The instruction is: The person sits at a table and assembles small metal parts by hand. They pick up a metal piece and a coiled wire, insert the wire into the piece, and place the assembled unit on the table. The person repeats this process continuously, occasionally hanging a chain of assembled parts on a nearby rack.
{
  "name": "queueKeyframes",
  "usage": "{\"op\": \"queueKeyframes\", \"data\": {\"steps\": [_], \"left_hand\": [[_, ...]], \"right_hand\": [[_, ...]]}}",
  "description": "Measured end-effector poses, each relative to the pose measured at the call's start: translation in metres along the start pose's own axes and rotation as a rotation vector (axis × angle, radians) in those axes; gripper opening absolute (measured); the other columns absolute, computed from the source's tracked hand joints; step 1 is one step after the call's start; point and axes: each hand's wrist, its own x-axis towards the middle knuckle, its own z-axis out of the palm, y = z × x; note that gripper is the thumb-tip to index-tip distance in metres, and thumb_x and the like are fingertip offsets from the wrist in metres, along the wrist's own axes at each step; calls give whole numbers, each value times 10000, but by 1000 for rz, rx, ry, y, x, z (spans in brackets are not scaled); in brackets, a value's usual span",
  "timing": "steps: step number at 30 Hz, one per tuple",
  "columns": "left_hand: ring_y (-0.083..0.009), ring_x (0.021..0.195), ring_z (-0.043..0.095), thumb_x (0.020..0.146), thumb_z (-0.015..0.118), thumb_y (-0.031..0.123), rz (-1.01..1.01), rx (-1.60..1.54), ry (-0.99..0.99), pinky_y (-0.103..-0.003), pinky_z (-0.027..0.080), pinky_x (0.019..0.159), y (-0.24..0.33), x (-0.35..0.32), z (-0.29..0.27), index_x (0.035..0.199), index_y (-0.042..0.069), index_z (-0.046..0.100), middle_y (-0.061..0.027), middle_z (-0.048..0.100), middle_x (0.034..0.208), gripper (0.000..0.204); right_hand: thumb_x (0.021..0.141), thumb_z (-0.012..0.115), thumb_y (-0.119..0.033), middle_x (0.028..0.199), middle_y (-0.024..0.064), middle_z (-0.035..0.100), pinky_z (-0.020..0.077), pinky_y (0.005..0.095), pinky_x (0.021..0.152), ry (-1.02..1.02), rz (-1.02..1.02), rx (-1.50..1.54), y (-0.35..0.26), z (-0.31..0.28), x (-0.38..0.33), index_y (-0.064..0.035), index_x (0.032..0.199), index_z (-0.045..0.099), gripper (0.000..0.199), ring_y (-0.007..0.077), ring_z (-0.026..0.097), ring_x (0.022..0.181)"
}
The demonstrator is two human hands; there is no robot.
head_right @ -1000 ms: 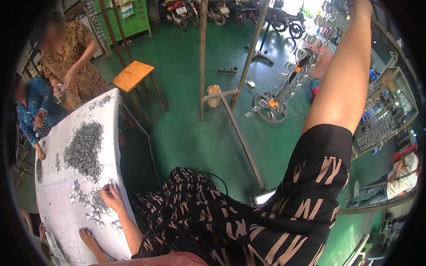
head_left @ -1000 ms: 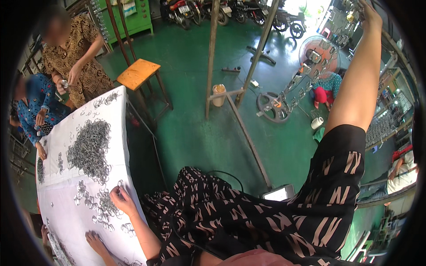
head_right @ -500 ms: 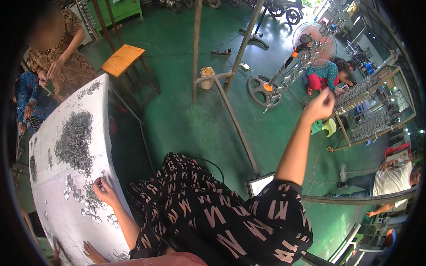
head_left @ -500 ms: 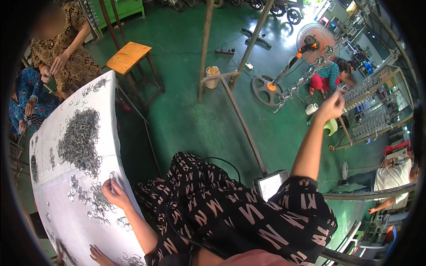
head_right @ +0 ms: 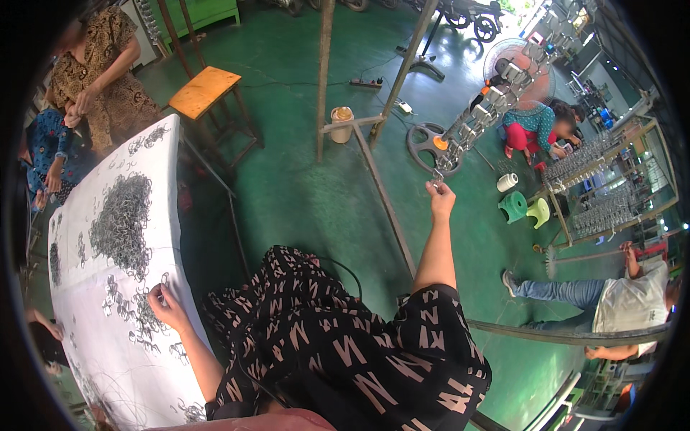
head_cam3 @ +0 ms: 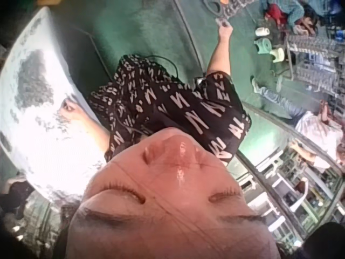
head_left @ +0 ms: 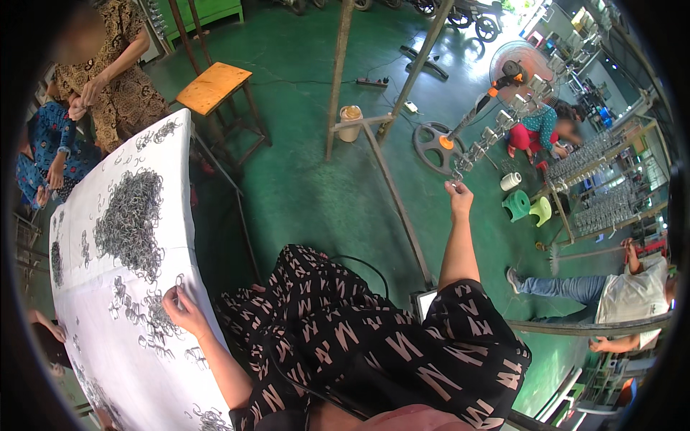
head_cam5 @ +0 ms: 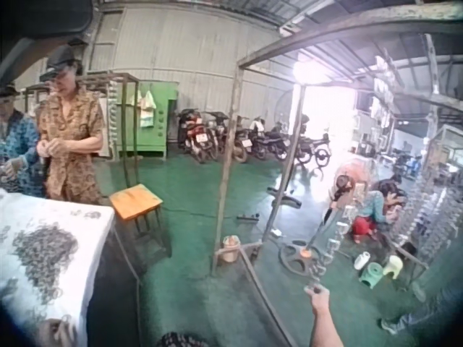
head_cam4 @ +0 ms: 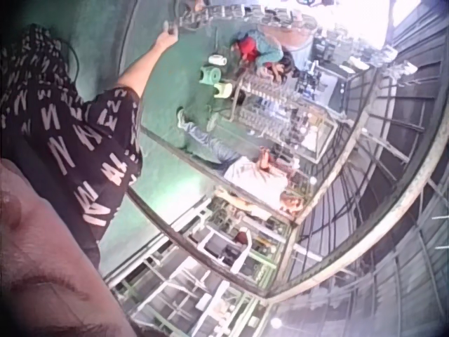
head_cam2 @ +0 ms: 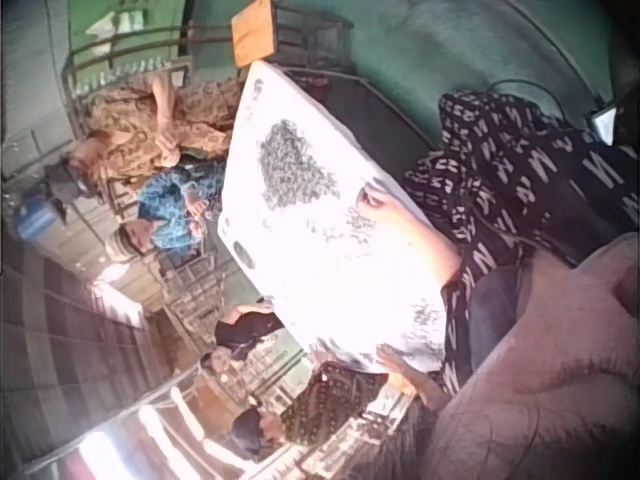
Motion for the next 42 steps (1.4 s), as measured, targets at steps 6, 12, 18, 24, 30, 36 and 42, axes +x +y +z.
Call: {"op": "queueKeyframes", "data": {"steps": [6, 12, 18, 24, 30, 36, 42], "left_hand": [[-236, 809, 549, 921, 598, 101, 1, 26, -3, -356, 461, 745, -1, 1, 1, 937, -8, 598, -101, 571, 884, 110], [-232, 811, 549, 919, 597, 94, -47, 6, -9, -350, 459, 749, 5, 0, -1, 927, -4, 596, -96, 569, 875, 99], [-250, 822, 552, 913, 597, 81, -24, 3, -2, -355, 451, 764, 1, 0, 0, 918, -10, 591, -107, 585, 884, 91], [-263, 780, 560, 871, 617, 50, -23, -19, 138, -358, 449, 736, -13, -4, -2, 886, 1, 601, -113, 598, 838, 53], [-229, 748, 554, 856, 611, 18, -152, -168, 337, -316, 453, 722, -4, 9, -9, 864, -4, 599, -107, 596, 820, 26], [-250, 842, 599, 798, 657, 14, -21, -299, 23, -337, 473, 781, 41, 15, -52, 862, 7, 660, -102, 644, 896, 64], [-250, 889, 590, 737, 732, 57, 19, -363, -169, -349, 469, 792, 72, -1, -74, 903, 51, 715, -70, 640, 930, 167]], "right_hand": [[756, 785, -53, 811, 71, 678, 510, 258, 689, 108, 103, 165, 4, 26, 6, 82, 983, 658, 294, 138, 642, 722], [742, 787, -33, 796, 41, 667, 497, 246, 648, 85, 170, 280, 1, 33, 3, 59, 954, 676, 256, 118, 612, 706], [744, 786, -52, 776, -2, 652, 370, 216, 570, 48, 11, 340, -1, 33, -19, 14, 915, 705, 200, 69, 515, 644], [752, 770, -61, 765, 5, 659, 428, 235, 630, -392, 140, 226, -52, 97, -102, 11, 905, 707, 181, 80, 547, 658], [753, 749, 10, 797, 24, 687, 479, 206, 671, -1067, 136, 264, -95, 218, -228, 13, 893, 709, 146, 70, 599, 707], [757, 758, -30, 723, 16, 672, 460, 203, 592, -1586, -224, 171, -203, 274, -349, 33, 869, 706, 139, 43, 578, 645], [737, 776, -68, 650, 40, 650, 438, 222, 546, -1803, -402, 197, -236, 295, -423, 37, 800, 674, 160, 41, 558, 600]]}}
